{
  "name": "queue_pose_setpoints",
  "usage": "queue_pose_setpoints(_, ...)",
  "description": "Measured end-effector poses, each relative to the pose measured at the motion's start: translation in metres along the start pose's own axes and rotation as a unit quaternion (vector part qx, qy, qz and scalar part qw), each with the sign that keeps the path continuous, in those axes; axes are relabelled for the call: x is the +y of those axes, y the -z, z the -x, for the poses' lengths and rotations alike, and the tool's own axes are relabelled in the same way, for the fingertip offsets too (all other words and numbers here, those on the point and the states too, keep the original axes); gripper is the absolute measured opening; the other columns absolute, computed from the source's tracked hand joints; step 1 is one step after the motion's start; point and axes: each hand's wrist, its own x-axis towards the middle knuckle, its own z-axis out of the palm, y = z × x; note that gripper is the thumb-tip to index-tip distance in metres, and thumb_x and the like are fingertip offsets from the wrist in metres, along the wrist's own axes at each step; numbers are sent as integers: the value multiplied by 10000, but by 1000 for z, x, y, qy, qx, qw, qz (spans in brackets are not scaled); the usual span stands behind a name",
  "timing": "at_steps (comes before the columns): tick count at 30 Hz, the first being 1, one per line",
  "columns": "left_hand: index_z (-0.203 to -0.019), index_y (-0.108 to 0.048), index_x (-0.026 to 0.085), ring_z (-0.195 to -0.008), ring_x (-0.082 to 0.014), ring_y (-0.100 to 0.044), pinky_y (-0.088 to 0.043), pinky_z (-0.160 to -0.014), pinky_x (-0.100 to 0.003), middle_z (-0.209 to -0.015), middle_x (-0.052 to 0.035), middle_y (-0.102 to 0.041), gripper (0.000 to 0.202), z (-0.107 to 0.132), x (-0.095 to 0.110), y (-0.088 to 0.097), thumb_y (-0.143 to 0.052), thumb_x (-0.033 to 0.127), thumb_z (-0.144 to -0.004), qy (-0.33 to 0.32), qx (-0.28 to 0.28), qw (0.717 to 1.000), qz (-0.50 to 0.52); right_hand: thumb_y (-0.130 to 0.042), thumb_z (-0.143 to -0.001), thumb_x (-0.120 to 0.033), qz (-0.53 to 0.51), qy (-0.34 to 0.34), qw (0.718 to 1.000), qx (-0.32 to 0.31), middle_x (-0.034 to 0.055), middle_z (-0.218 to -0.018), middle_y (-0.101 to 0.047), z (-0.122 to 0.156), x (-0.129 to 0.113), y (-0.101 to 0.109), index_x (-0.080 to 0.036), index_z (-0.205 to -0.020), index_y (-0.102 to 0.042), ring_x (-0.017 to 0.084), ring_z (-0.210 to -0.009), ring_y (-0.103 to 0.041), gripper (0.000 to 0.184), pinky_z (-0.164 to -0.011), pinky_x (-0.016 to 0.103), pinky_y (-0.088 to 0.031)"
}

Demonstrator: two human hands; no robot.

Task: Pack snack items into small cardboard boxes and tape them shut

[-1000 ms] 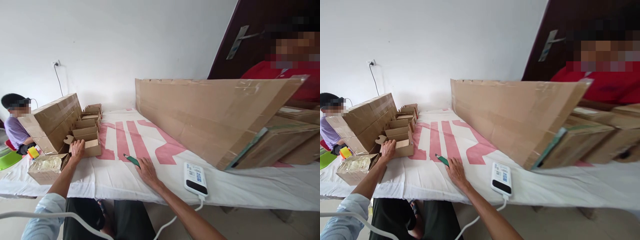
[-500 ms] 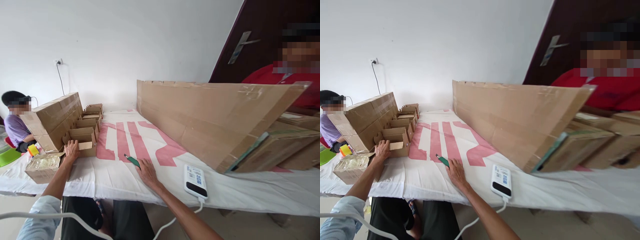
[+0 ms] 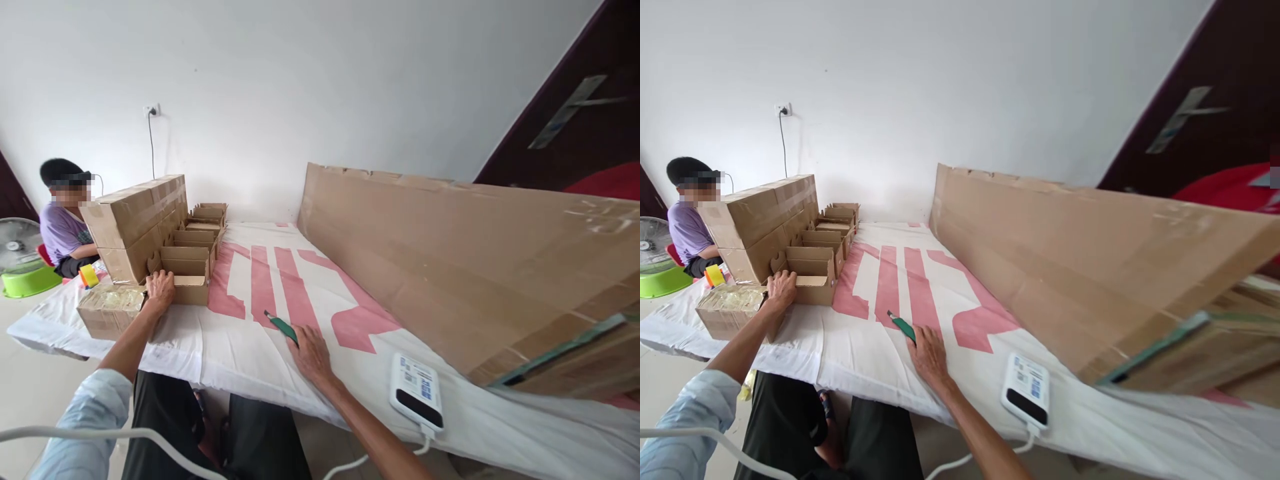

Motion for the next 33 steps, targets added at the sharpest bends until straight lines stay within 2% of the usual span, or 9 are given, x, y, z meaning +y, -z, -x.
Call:
queue_pose_setpoints(3,-1219,-744,157,-1274,-385,-609,-422,-1043,-517,-1286,-234,-713,403,-8,5,0,-421,78,-993,15,-3,1000,5,-458,-1056,-292,1,9,1000,3,130,-1121,-714,3,3,-2,-199,-1188,-660,310,-1072,-621,258,-983,449,-472)
queue_pose_setpoints(6,-1209,-761,161,-1291,-384,-610,-425,-1064,-514,-1314,-231,-713,333,-12,6,3,-530,134,-971,20,-6,1000,13,-462,-1053,-302,6,11,1000,7,134,-1125,-716,5,6,-5,-201,-1202,-667,314,-1064,-623,273,-971,455,-481)
queue_pose_setpoints(11,-1196,-794,194,-1343,-390,-604,-454,-1078,-505,-1386,-205,-715,302,-14,-6,13,-685,269,-925,10,-9,999,31,-447,-1057,-299,14,6,1000,14,126,-1092,-716,6,8,-9,-204,-1223,-670,312,-1048,-630,294,-950,455,-490)
queue_pose_setpoints(16,-1113,-851,246,-1227,-352,-715,-512,-1026,-444,-1244,-153,-815,251,-29,-17,20,-691,346,-947,1,-42,998,43,-444,-1065,-305,24,7,1000,12,117,-1084,-712,6,10,-11,-204,-1212,-668,310,-1039,-622,287,-947,453,-478)
queue_pose_setpoints(20,-1073,-873,238,-1172,-356,-758,-541,-994,-427,-1205,-171,-835,228,-42,-17,19,-761,321,-892,4,-68,997,39,-443,-1068,-289,36,8,999,12,113,-1078,-710,6,11,-11,-205,-1176,-672,302,-1007,-614,266,-914,436,-470)
queue_pose_setpoints(27,-1056,-876,192,-1189,-390,-755,-558,-988,-444,-1223,-223,-824,252,-55,-18,22,-804,297,-838,-8,-75,997,32,-484,-1054,-271,36,1,999,7,103,-1106,-709,4,9,-11,-212,-1189,-669,293,-1028,-612,236,-937,426,-466)
queue_pose_setpoints(33,-1103,-869,256,-1190,-365,-748,-559,-967,-408,-1237,-149,-829,325,-50,-28,25,-839,327,-787,-42,-75,995,46,-505,-1041,-255,29,1,999,13,103,-1111,-704,1,5,-9,-221,-1168,-668,289,-1032,-616,209,-938,422,-463)
